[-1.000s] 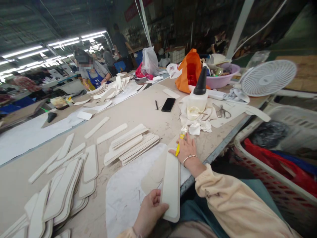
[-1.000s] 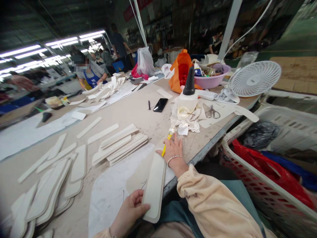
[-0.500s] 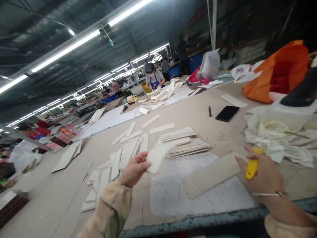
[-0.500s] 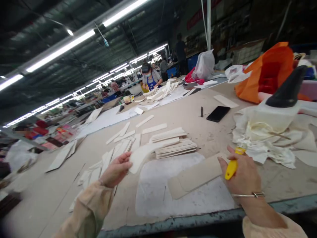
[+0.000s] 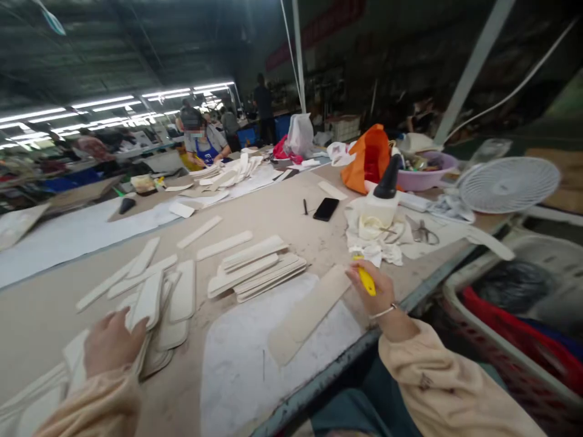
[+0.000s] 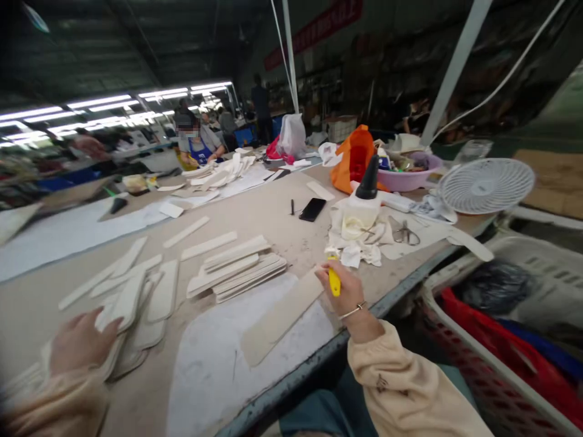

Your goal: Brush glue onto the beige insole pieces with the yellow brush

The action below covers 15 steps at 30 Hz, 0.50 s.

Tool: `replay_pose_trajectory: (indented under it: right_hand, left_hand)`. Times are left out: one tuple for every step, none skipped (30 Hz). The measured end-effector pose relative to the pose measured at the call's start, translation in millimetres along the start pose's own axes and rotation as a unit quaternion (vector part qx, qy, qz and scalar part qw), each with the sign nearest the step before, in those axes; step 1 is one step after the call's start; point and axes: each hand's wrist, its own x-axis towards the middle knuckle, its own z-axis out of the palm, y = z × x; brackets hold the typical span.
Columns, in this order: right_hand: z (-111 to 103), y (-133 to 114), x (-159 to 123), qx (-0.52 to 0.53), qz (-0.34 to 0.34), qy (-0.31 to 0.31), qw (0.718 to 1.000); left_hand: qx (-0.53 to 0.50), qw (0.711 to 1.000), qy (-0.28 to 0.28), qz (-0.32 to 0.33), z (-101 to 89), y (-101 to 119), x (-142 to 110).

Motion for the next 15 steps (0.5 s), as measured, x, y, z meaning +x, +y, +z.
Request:
replay_pose_trajectory:
  right_hand:
    - [-5, -1, 3, 0.013, 0.006, 0.012, 1.0]
    - [-10, -1, 6, 0.025, 0.013, 0.024, 0.999]
    - [-16, -2, 9, 0.035, 0.021, 0.034, 0.999]
    - [-21, -1, 14, 0.04, 0.033, 0.041, 0.998]
    - [-27, 0, 19, 0.036, 0.048, 0.048, 0.997]
    - [-33, 2, 24, 0.023, 0.066, 0.055, 0.996]
    - [-40, 6, 31, 0.004, 0.085, 0.063, 0.994]
    - [-47, 10, 37, -0.019, 0.102, 0.072, 0.992]
    - [-54, 16, 44, -0.042, 0.116, 0.084, 0.989]
    - [-60, 21, 52, -0.064, 0.127, 0.098, 0.985]
    - [-67, 27, 59, -0.084, 0.136, 0.113, 0.981]
    - [-72, 32, 66, -0.104, 0.146, 0.124, 0.976]
    - [-76, 37, 74, -0.125, 0.157, 0.131, 0.971]
    - [-79, 41, 81, -0.146, 0.167, 0.13, 0.966]
    - [-80, 45, 87, -0.167, 0.178, 0.122, 0.962]
  left_hand:
    - [-0.001, 1.0, -0.008, 0.03, 12.6, 8, -16]
    - [-0.023, 0.997, -0.023, 0.075, 26.6, 19, -36]
    - [-0.047, 0.989, -0.043, 0.135, 41.6, 34, -58]
    - [-0.096, 0.972, -0.054, 0.21, 56.7, 51, -80]
    - [-0.135, 0.949, -0.056, 0.28, 71.2, 69, -102]
    - [-0.164, 0.925, -0.045, 0.34, 84.2, 88, -122]
    - [-0.18, 0.905, -0.045, 0.382, 95.5, 105, -138]
    - [-0.19, 0.892, -0.044, 0.408, 104.8, 120, -151]
    - [-0.19, 0.885, -0.041, 0.423, 112.3, 132, -160]
    - [-0.18, 0.884, -0.039, 0.429, 118.5, 141, -165]
    - [-0.163, 0.888, -0.035, 0.43, 123.5, 147, -167]
    - [-0.142, 0.891, -0.032, 0.43, 127.5, 151, -167]
    - [-0.123, 0.893, -0.03, 0.431, 130.7, 152, -166]
    - [-0.109, 0.894, -0.031, 0.434, 132.9, 152, -165]
    - [-0.102, 0.893, -0.034, 0.437, 134.2, 152, -164]
